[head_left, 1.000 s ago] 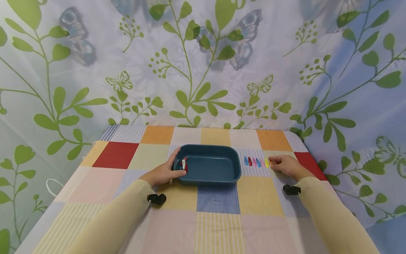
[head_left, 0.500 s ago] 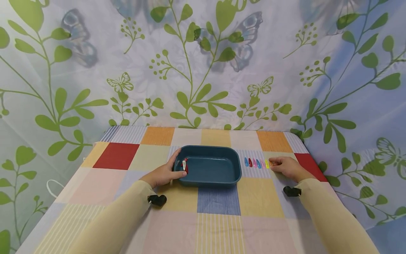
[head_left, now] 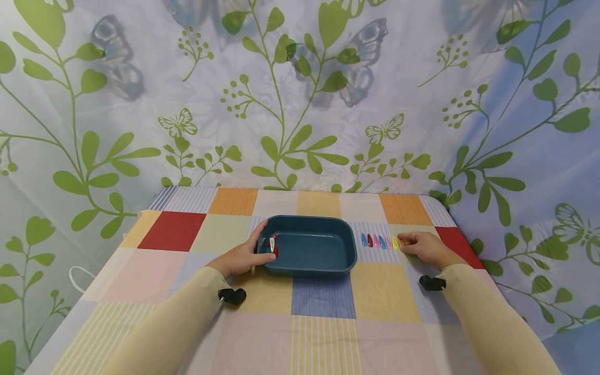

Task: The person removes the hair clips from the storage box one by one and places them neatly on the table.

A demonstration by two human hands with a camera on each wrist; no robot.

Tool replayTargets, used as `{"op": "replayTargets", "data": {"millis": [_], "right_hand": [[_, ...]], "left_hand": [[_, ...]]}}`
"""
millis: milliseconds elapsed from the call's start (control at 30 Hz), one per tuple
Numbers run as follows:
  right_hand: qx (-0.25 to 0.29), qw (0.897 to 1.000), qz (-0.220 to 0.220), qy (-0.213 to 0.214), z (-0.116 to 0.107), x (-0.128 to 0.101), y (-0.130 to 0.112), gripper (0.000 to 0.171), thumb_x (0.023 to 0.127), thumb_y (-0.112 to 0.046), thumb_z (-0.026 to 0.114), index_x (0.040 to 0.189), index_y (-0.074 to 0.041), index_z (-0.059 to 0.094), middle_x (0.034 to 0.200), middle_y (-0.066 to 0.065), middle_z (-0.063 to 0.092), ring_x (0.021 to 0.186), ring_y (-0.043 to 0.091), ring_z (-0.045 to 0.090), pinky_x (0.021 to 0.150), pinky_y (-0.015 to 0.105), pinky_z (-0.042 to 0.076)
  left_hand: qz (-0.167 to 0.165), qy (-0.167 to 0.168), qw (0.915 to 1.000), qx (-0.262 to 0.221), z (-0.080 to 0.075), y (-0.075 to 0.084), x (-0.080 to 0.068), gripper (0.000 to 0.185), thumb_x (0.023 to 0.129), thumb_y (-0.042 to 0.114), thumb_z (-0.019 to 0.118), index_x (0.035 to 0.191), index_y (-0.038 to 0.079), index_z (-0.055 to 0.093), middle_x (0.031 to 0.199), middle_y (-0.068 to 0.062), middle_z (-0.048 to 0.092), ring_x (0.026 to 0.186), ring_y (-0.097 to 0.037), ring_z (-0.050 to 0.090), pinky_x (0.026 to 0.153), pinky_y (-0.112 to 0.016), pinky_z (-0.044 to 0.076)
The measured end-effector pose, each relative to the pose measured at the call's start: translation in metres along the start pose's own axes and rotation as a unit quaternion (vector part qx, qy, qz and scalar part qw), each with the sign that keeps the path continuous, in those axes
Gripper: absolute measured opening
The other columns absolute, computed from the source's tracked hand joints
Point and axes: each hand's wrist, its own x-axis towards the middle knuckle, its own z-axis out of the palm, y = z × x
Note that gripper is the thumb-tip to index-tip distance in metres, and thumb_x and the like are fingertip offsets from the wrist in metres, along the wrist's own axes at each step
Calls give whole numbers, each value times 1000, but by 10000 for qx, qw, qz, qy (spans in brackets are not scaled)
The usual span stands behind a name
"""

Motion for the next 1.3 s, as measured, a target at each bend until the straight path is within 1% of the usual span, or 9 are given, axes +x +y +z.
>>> {"op": "replayTargets", "data": {"millis": [367, 500, 633, 867, 967, 1033, 1100, 1200, 1300], "right_hand": [[69, 10000, -48, -25, 0, -5, 0, 67, 99, -23, 75, 154, 4, 48, 109, 9, 60, 107, 27, 51, 75, 24, 45], [135, 9999, -66, -19, -1, -8, 3, 71, 99, -29, 75, 156, 2, 46, 116, 11, 61, 112, 26, 50, 81, 24, 47], [192, 9998, 8, -23, -2, -9, 7, 74, 100, -36, 73, 158, -1, 45, 120, 11, 63, 108, 24, 52, 81, 27, 47], [577, 9983, -27, -4, -13, -13, -4, 68, 104, -33, 66, 158, 1, 43, 100, 8, 62, 94, 22, 56, 80, 30, 48], [749, 9968, -258, 62, -20, -14, -15, 66, 106, -30, 63, 160, 1, 40, 123, 18, 65, 105, 24, 61, 85, 27, 51], [899, 9944, -550, 68, -24, -14, -26, 66, 107, -28, 62, 160, 3, 38, 144, 28, 58, 115, 33, 64, 88, 26, 55], [983, 9921, -774, 31, -26, -14, -39, 66, 108, -29, 62, 161, 2, 38, 159, 29, 46, 128, 40, 61, 94, 27, 56], [988, 9891, -1094, -56, -28, -16, -62, 67, 108, -31, 62, 160, 4, 38, 161, 31, 42, 135, 43, 58, 100, 31, 56], [1018, 9848, -1403, -143, -26, -17, -87, 65, 108, -28, 62, 160, 4, 38, 160, 30, 43, 129, 28, 62, 100, 30, 55]], "left_hand": [[50, -8, 10000, 3, -1, -1, -2, 105, 95, 50, 74, 166, 50, -4, 179, -9, 2, 160, -44, 21, 124, -70, 23], [65, -8, 10000, -24, 1, -3, -1, 105, 95, 49, 74, 166, 50, -3, 179, -8, 1, 161, -44, 19, 124, -69, 23], [19, -8, 10000, -30, 3, -1, -2, 104, 96, 48, 73, 166, 50, -3, 179, -8, 3, 160, -43, 22, 124, -69, 24], [-10, 19, 10000, -62, 3, -2, -1, 106, 94, 51, 75, 167, 49, -1, 178, -11, 9, 157, -43, 26, 124, -68, 25], [40, 23, 10000, -64, 3, -3, 1, 105, 94, 49, 74, 167, 48, -2, 177, -12, 10, 157, -42, 27, 124, -68, 25], [72, 23, 10000, -61, 3, -3, 1, 105, 95, 48, 74, 167, 49, -2, 177, -12, 10, 157, -42, 27, 123, -68, 26], [81, 31, 9999, -53, 2, -3, 1, 105, 95, 49, 74, 167, 49, -1, 177, -12, 9, 157, -42, 27, 123, -68, 26], [78, 34, 9999, -60, 1, -2, 2, 105, 94, 50, 75, 167, 49, -1, 177, -12, 11, 156, -42, 29, 123, -68, 26], [90, 29, 9999, -90, -1, 0, 1, 106, 94, 50, 75, 167, 48, -1, 177, -12, 12, 155, -42, 31, 124, -67, 26]]}}
